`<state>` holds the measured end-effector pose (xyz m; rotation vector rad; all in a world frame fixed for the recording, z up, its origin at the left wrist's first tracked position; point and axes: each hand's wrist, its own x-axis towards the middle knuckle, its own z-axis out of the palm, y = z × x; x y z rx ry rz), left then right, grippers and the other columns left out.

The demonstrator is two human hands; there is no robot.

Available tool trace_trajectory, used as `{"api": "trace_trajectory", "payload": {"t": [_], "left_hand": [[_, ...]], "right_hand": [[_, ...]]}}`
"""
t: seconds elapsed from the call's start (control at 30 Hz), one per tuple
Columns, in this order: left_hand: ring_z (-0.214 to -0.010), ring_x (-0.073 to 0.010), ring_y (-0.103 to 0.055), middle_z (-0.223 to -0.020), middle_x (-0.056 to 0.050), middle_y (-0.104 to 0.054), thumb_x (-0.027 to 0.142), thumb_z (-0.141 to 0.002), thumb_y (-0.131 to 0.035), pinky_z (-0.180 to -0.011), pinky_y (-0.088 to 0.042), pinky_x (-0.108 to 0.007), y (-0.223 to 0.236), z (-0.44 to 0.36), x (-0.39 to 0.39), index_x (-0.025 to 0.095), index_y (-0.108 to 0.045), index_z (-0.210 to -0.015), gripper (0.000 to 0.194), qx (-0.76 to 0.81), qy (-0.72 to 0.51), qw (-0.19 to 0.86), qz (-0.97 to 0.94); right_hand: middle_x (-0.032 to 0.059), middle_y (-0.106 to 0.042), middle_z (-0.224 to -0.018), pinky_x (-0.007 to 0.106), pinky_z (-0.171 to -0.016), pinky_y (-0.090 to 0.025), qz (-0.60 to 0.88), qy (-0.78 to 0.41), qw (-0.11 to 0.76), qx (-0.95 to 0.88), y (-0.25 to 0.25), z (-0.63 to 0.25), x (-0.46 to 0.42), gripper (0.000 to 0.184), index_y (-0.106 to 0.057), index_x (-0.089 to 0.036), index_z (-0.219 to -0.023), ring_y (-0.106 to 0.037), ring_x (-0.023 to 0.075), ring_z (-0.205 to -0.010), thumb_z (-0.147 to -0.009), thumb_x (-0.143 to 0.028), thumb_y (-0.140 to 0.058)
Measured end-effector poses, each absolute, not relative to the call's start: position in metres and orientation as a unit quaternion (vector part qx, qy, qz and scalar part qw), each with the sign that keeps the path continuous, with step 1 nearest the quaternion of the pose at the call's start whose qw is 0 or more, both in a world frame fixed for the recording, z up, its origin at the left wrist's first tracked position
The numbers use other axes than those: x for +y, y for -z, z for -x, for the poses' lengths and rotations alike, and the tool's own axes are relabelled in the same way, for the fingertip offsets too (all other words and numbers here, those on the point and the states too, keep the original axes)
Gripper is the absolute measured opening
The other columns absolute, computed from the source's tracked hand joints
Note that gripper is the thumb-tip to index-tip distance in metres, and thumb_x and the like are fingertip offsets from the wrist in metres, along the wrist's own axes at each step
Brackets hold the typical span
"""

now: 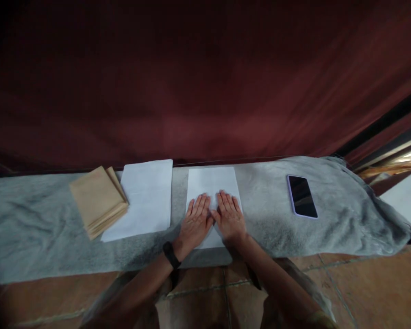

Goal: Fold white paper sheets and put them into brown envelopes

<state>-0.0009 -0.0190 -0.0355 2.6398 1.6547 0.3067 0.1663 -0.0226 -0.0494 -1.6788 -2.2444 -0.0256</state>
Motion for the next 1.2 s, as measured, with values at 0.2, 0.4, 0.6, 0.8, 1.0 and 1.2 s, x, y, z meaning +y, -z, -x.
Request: {"api": "trace_trajectory", "payload": {"t": [0.2,0.4,0.6,0.8,1.0,1.2], "left_hand": [[-0.155,-0.025,-0.023,-0.165,-0.014,-0.03,0.052,-0.103,-0.034,-0.127,-0.021,-0.047,0.03,0.012,-0.027,0.009,-0.033,-0.155,0.067,0.541,-0.099,0.012,-0.835],[-0.155,-0.0261,-0.022,-0.164,-0.016,-0.032,0.054,-0.102,-0.037,-0.127,-0.019,-0.049,0.029,0.013,-0.031,0.008,-0.032,-0.155,0.071,0.545,-0.12,0.017,-0.83],[-0.155,-0.0253,-0.02,-0.165,-0.014,-0.03,0.045,-0.102,-0.038,-0.128,-0.018,-0.048,0.027,0.011,-0.032,0.008,-0.036,-0.153,0.063,0.52,-0.124,0.016,-0.845],[-0.155,-0.0236,-0.022,-0.165,-0.012,-0.031,0.038,-0.104,-0.036,-0.128,-0.02,-0.046,0.031,0.011,-0.032,0.01,-0.036,-0.154,0.057,0.507,-0.12,0.028,-0.853],[-0.155,-0.0243,-0.022,-0.164,-0.014,-0.031,0.047,-0.103,-0.038,-0.127,-0.021,-0.047,0.031,0.017,-0.036,0.01,-0.035,-0.154,0.063,0.523,-0.123,0.029,-0.843],[-0.154,-0.0258,-0.026,-0.162,-0.017,-0.034,0.048,-0.102,-0.039,-0.126,-0.025,-0.047,0.028,0.023,-0.039,0.008,-0.035,-0.154,0.066,0.55,-0.12,0.027,-0.826]], "right_hand": [[0.0183,-0.034,-0.162,0.053,-0.121,-0.026,0.607,0.029,0.152,-0.779,0.053,-0.188,-0.024,0.063,-0.026,-0.011,-0.16,-0.034,0.0318,-0.149,-0.106,-0.044,-0.032],[0.0212,-0.036,-0.161,0.056,-0.12,-0.026,0.635,0.055,0.139,-0.758,0.053,-0.206,-0.025,0.066,-0.027,-0.007,-0.159,-0.036,0.0346,-0.147,-0.105,-0.045,-0.032],[0.0196,-0.029,-0.164,0.055,-0.119,-0.03,0.58,0.012,0.167,-0.797,0.048,-0.195,-0.04,0.064,-0.016,-0.009,-0.162,-0.031,0.032,-0.151,-0.106,-0.037,-0.028],[0.0167,-0.034,-0.163,0.05,-0.123,-0.025,0.512,-0.015,0.15,-0.846,0.048,-0.174,-0.063,0.061,-0.024,-0.011,-0.161,-0.033,0.0283,-0.15,-0.106,-0.037,-0.031],[0.0168,-0.035,-0.162,0.049,-0.122,-0.028,0.548,0.009,0.155,-0.822,0.048,-0.182,-0.062,0.063,-0.025,-0.012,-0.16,-0.035,0.0285,-0.149,-0.106,-0.042,-0.035],[0.0182,-0.036,-0.162,0.048,-0.121,-0.03,0.573,0.037,0.156,-0.804,0.048,-0.196,-0.06,0.065,-0.023,-0.011,-0.161,-0.039,0.0295,-0.147,-0.105,-0.041,-0.036]]}}
